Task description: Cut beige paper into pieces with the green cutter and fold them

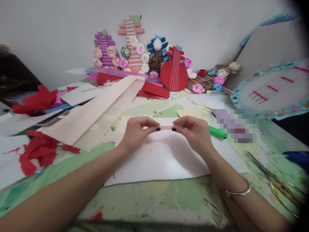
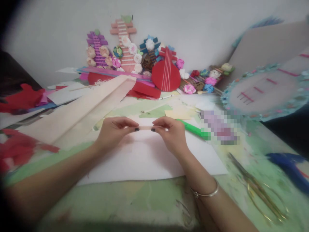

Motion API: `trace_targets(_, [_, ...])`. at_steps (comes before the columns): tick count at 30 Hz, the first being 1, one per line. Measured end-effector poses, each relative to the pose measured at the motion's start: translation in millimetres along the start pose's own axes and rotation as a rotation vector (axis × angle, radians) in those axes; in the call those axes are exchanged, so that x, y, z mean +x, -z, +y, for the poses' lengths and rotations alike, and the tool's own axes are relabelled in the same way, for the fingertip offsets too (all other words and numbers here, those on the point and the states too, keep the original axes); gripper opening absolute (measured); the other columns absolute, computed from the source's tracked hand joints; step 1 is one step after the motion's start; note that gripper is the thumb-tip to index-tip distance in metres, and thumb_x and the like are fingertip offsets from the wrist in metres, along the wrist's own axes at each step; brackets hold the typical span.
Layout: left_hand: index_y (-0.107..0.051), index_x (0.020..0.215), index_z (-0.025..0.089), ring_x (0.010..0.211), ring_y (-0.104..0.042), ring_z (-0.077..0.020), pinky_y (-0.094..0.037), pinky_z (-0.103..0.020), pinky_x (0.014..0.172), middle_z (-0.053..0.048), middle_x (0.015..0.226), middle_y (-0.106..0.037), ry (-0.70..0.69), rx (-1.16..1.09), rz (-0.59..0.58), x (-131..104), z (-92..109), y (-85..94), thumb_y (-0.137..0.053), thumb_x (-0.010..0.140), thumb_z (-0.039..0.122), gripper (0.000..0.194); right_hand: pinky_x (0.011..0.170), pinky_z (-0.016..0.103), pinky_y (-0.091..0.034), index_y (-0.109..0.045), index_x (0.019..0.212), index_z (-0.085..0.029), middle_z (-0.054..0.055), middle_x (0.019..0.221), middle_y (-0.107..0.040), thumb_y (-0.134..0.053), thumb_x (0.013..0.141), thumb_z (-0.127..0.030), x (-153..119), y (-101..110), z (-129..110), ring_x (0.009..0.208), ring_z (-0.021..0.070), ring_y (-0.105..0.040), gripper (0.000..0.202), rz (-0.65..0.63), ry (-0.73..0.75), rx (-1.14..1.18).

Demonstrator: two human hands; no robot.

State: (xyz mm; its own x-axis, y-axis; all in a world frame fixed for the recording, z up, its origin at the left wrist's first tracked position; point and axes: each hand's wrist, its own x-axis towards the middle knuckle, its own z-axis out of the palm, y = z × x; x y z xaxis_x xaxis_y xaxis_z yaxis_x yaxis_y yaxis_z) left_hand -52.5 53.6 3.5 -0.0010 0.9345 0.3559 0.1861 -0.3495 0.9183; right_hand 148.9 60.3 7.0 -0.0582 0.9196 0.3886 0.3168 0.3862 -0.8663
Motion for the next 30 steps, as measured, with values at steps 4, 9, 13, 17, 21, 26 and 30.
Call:
trace_targets(4, [-0.076, 0.070, 0.019, 0.066, -0.066, -0.0114, -0.053, -0.021, 0.066, 0.001, 0.068, -0.073, 0.012, -0.033, 0.007, -0.1, 0.4, 0.3, -0.079, 0.066, 0.015, 0.007, 0.075, 0.036, -0.055, -0.073, 0.077, -0.020, 0.002, 0.077, -0.073, -0.076, 0.067, -0.018, 1.1, -0.7, 1.3, 0.072, 0.0175, -0.067, 0.011, 0.012, 0.013, 0.042])
trace_targets(9, [-0.076, 0.071, 0.019, 0.065, -0.066, -0.0114, -0.053, -0.021, 0.063, 0.001, 0.068, -0.073, 0.045, -0.085, 0.011, 0.3, 1.4, 0.9, -0.081, 0.065, 0.018, 0.008, 0.069, 0.032, -0.055, -0.075, 0.075, -0.022, 0.001, 0.074, -0.073, -0.074, 0.069, -0.016, 0.2, -0.6, -0.1, 0.072, 0.0161, -0.066, 0.008, 0.025, 0.044, 0.091])
trace_targets(13, [-0.075, 0.069, 0.017, 0.063, -0.065, -0.0111, -0.053, -0.020, 0.061, 0.000, 0.067, -0.072, 0.100, -0.140, 0.018, 2.0, 2.5, 1.5, -0.082, 0.063, 0.019, 0.009, 0.066, 0.030, -0.054, -0.078, 0.076, -0.023, 0.000, 0.073, -0.073, -0.072, 0.070, -0.012, -0.3, 0.4, -1.9, 0.069, 0.0147, -0.065, 0.014, 0.029, 0.042, 0.175])
trace_targets(17, [-0.075, 0.071, 0.017, 0.066, -0.066, -0.0124, -0.055, -0.022, 0.065, -0.001, 0.069, -0.072, 0.141, -0.172, 0.026, 2.9, 1.7, 2.4, -0.082, 0.062, 0.020, 0.012, 0.069, 0.032, -0.054, -0.078, 0.078, -0.022, 0.000, 0.070, -0.073, -0.071, 0.071, -0.011, 0.6, 0.9, -2.4, 0.065, 0.0143, -0.065, 0.016, 0.057, 0.010, 0.253])
trace_targets(21, [-0.075, 0.072, 0.016, 0.069, -0.067, -0.0151, -0.056, -0.027, 0.069, -0.003, 0.072, -0.073, 0.141, -0.168, 0.017, 2.5, 0.5, 2.6, -0.083, 0.061, 0.025, 0.016, 0.068, 0.032, -0.055, -0.076, 0.076, -0.021, 0.001, 0.072, -0.072, -0.075, 0.068, -0.014, 1.2, 1.4, -3.1, 0.068, 0.0152, -0.065, 0.011, 0.079, -0.030, 0.251])
trace_targets(26, [-0.075, 0.078, 0.016, 0.073, -0.067, -0.0154, -0.055, -0.026, 0.071, -0.004, 0.077, -0.073, 0.141, -0.140, -0.021, 2.7, 1.7, 3.2, -0.082, 0.063, 0.027, 0.021, 0.072, 0.033, -0.056, -0.071, 0.086, -0.019, 0.002, 0.076, -0.071, -0.077, 0.068, -0.019, 0.7, 1.8, -5.6, 0.074, 0.0162, -0.067, 0.019, 0.073, -0.037, 0.251])
trace_targets(30, [-0.075, 0.092, 0.016, 0.072, -0.064, -0.0135, -0.050, -0.024, 0.065, -0.003, 0.079, -0.070, 0.186, -0.038, -0.206, 3.3, 1.9, 5.8, -0.073, 0.070, 0.025, 0.024, 0.070, 0.031, -0.055, -0.068, 0.090, -0.019, 0.002, 0.077, -0.070, -0.075, 0.071, -0.020, -0.4, -0.1, -7.4, 0.073, 0.0149, -0.067, 0.020, 0.004, -0.017, 0.236])
